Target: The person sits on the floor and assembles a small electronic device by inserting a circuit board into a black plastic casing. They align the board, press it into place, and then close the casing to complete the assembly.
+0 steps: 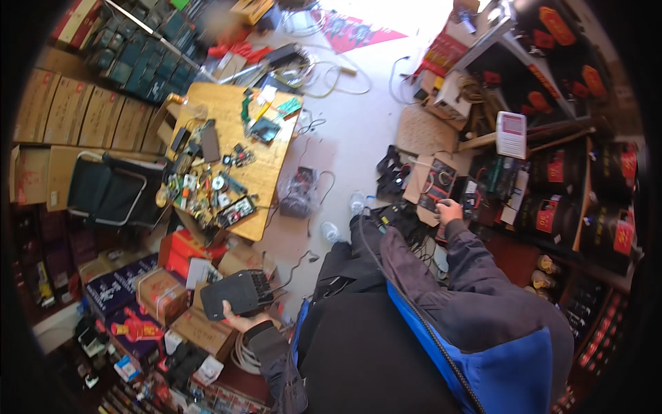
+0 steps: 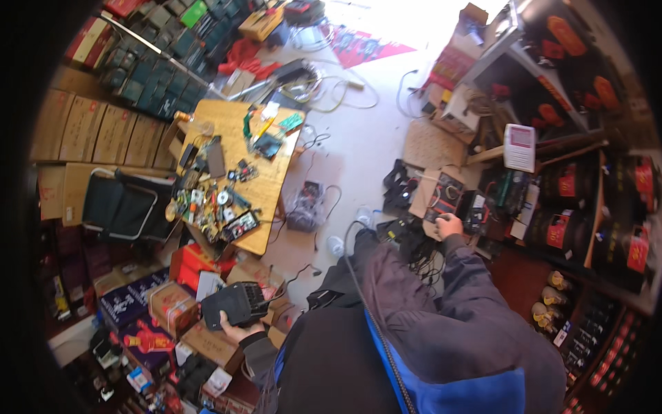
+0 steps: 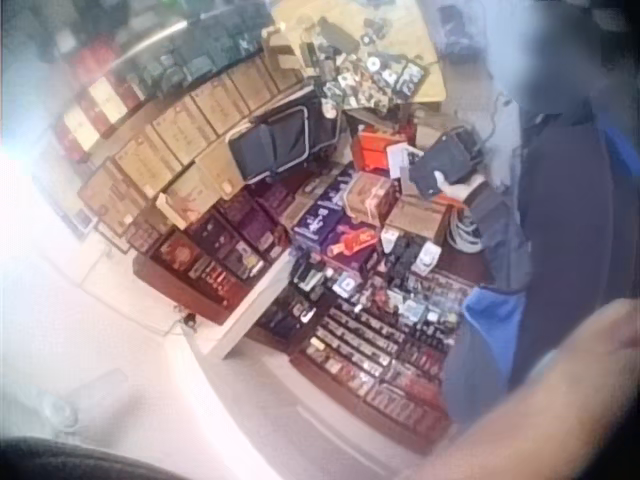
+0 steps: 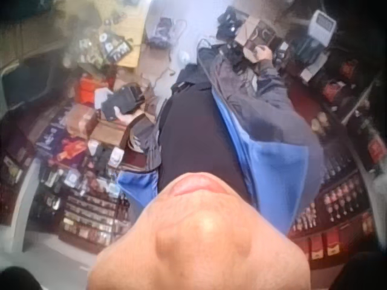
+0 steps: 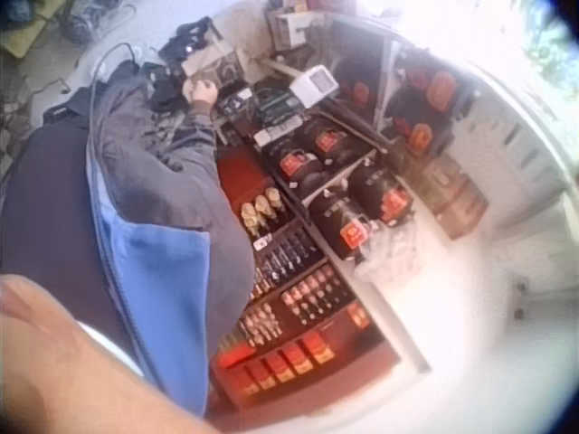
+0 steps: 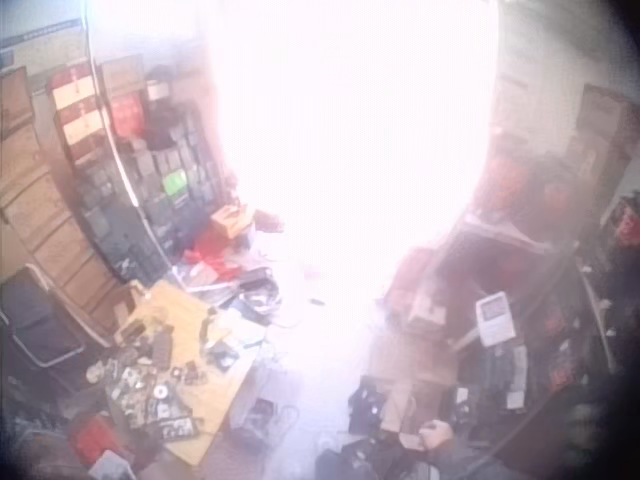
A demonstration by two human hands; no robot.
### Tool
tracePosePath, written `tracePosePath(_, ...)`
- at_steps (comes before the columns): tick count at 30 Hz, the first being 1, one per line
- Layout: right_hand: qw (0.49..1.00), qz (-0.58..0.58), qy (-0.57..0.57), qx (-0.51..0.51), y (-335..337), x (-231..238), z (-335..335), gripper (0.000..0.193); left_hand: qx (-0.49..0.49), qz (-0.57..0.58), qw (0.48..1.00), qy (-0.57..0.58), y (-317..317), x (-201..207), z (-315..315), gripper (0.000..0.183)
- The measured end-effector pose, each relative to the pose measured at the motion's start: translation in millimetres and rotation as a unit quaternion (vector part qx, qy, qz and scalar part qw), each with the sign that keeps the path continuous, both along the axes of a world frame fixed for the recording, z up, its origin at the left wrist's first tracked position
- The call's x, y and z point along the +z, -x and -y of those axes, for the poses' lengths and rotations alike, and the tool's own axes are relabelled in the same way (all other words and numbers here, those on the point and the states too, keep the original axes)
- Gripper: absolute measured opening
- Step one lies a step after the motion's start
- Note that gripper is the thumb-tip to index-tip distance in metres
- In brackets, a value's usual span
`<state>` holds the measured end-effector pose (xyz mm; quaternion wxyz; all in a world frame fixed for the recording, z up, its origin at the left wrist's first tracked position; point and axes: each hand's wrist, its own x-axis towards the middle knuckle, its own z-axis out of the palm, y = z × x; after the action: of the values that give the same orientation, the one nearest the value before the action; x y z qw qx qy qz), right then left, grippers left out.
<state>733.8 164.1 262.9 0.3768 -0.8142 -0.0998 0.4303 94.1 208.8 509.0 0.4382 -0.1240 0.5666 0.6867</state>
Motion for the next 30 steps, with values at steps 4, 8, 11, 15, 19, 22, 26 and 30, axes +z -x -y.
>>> tracePosePath(4,0.997,0.003,0.078,-0.003,-11,1,15,0.023,-0.012,-0.038,0.999,0.02,-26,10,-8,0.07)
tracePosePath(8,0.995,0.004,0.097,-0.016,-23,-18,24,0.021,-0.046,-0.02,0.999,0.013,-51,7,-16,0.066)
tracePosePath(11,0.996,0.011,0.081,0.027,-37,-27,18,0.022,-0.044,-0.056,0.997,0.017,-64,5,-15,0.064)
tracePosePath(15,0.995,0.042,0.077,0.053,-55,-23,-7,0.024,-0.07,-0.023,0.997,0.009,-78,3,-16,0.065)
tracePosePath(19,0.996,0.042,0.062,0.052,-66,-14,-31,0.025,-0.036,-0.034,0.999,0.007,-82,1,-19,0.058)
tracePosePath(22,0.995,0.059,0.058,0.05,-69,-12,-36,0.024,-0.01,-0.025,1.0,0.003,-78,0,-15,0.055)
tracePosePath(26,0.995,0.067,0.04,0.057,-59,-10,-24,0.022,-0.021,0.009,0.999,-0.033,-58,-5,3,0.055)
tracePosePath(30,0.994,0.072,0.044,0.067,-29,-2,-8,0.021,0.002,0.028,0.999,-0.045,-23,-14,33,0.051)
